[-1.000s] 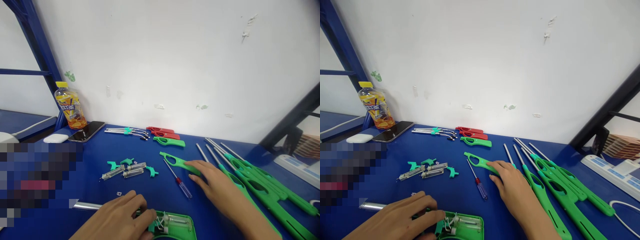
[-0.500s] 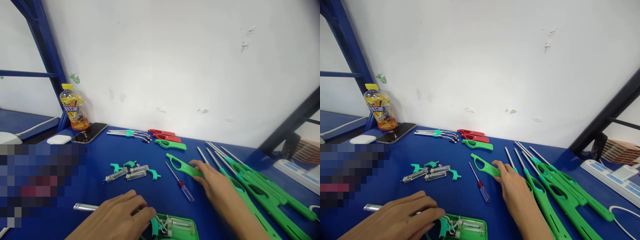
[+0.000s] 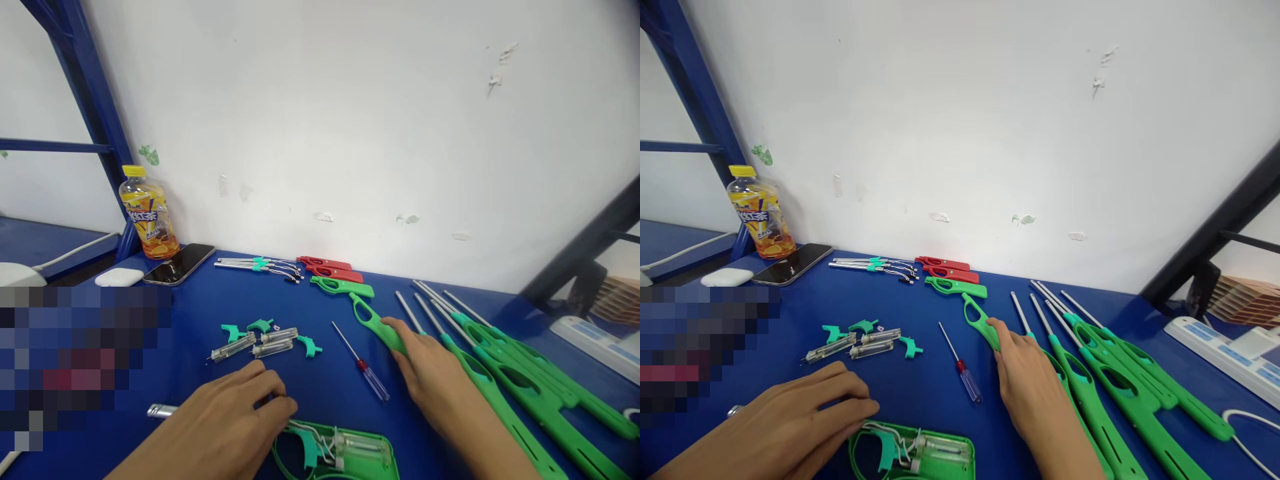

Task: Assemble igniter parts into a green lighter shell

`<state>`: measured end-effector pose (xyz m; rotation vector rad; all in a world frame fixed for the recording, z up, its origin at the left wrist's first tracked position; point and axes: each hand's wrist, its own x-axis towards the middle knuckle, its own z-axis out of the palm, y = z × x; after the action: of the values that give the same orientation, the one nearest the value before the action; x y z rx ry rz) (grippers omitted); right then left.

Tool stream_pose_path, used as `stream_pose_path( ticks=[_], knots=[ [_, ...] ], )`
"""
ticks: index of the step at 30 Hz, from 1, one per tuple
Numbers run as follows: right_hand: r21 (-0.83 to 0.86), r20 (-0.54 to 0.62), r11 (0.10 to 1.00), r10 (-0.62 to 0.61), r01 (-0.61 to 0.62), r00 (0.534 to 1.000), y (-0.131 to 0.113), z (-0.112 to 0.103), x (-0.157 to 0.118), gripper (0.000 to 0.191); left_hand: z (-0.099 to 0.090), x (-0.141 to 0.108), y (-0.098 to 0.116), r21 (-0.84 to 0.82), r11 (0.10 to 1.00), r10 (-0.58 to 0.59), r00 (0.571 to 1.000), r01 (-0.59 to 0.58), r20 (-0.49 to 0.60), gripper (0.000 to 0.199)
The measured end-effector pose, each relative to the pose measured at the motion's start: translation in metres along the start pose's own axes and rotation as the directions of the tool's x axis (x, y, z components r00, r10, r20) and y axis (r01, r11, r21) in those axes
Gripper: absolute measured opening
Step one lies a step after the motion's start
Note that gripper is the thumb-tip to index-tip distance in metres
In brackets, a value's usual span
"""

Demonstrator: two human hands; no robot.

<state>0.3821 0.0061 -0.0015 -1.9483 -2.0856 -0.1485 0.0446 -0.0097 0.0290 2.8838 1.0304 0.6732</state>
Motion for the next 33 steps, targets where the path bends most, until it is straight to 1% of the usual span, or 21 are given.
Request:
stream_pose_path(
  ticks=[1,2,5,7,10,13,15,17,20,22,25,27,30,31,32,33],
  knots=[
    [-0.017,-0.002,1.000,0.004,-0.004,1.000,0.000,0.000,0.000,0.052,-0.003,0.001,-0.001,0.016,0.999,0.037,0.999,-0.037,-0.004,0.036],
    [-0.033,-0.004,0.999,0.008,-0.008,1.000,0.000,-0.001,-0.001,0.052,-0.007,0.002,-0.001,0.030,0.999,0.041,0.999,-0.041,0.024,0.034],
    [-0.082,-0.004,0.996,0.019,-0.019,1.000,-0.001,-0.001,-0.001,0.052,-0.016,0.005,0.000,0.058,0.997,0.048,0.997,-0.052,0.061,0.032],
    [-0.122,-0.005,0.992,0.026,-0.027,1.000,-0.004,-0.001,-0.002,0.052,-0.013,0.004,0.000,0.057,0.997,0.055,0.999,-0.055,0.002,0.034],
    [-0.191,0.003,0.981,0.030,-0.029,1.000,-0.007,-0.002,-0.001,0.048,-0.001,0.002,0.000,0.046,0.997,0.073,0.992,-0.069,-0.104,0.041],
    [-0.259,0.015,0.966,0.027,-0.022,1.000,-0.008,-0.003,0.000,0.044,0.006,0.001,-0.001,0.050,0.994,0.098,0.985,-0.092,-0.144,0.045],
    [-0.297,0.029,0.955,0.011,-0.002,1.000,-0.009,-0.004,0.001,0.052,0.005,0.003,-0.001,0.061,0.993,0.112,0.979,-0.102,-0.173,0.049],
    [-0.335,0.038,0.942,-0.002,0.015,0.999,-0.010,-0.005,0.001,0.065,0.000,0.005,-0.001,0.065,0.993,0.107,0.980,-0.098,-0.168,0.048],
    [-0.396,0.023,0.918,0.012,-0.001,1.000,-0.019,-0.005,-0.001,0.083,-0.007,0.006,-0.003,0.059,0.995,0.088,0.989,-0.082,-0.115,0.041],
    [-0.426,0.019,0.905,0.018,-0.008,1.000,-0.028,-0.004,-0.003,0.094,-0.009,0.003,-0.006,0.049,0.998,0.048,0.996,-0.045,-0.075,0.039],
    [-0.455,0.027,0.891,0.010,0.004,1.000,-0.038,-0.002,-0.002,0.103,-0.009,-0.002,-0.010,0.053,0.999,-0.011,0.999,0.014,-0.050,0.039],
    [-0.457,0.032,0.889,0.014,0.002,0.999,-0.036,-0.004,-0.002,0.102,-0.008,-0.006,-0.012,0.073,0.997,0.021,0.998,-0.016,-0.064,0.037],
    [-0.412,0.038,0.911,0.027,-0.009,0.999,-0.020,-0.015,-0.007,0.091,-0.013,-0.007,-0.014,0.108,0.993,0.051,0.995,-0.042,-0.080,0.042],
    [-0.373,0.043,0.928,0.025,-0.007,0.999,-0.014,-0.020,-0.012,0.086,-0.016,-0.006,-0.014,0.128,0.991,0.054,0.994,-0.042,-0.093,0.044],
    [-0.286,0.024,0.958,0.013,-0.006,1.000,-0.010,-0.026,-0.018,0.083,-0.019,-0.004,-0.013,0.152,0.988,0.053,0.993,-0.037,-0.106,0.045],
    [-0.191,0.001,0.981,-0.014,0.014,1.000,-0.010,-0.033,-0.026,0.087,-0.023,-0.002,-0.012,0.172,0.985,0.041,0.992,-0.020,-0.121,0.045]
  ],
)
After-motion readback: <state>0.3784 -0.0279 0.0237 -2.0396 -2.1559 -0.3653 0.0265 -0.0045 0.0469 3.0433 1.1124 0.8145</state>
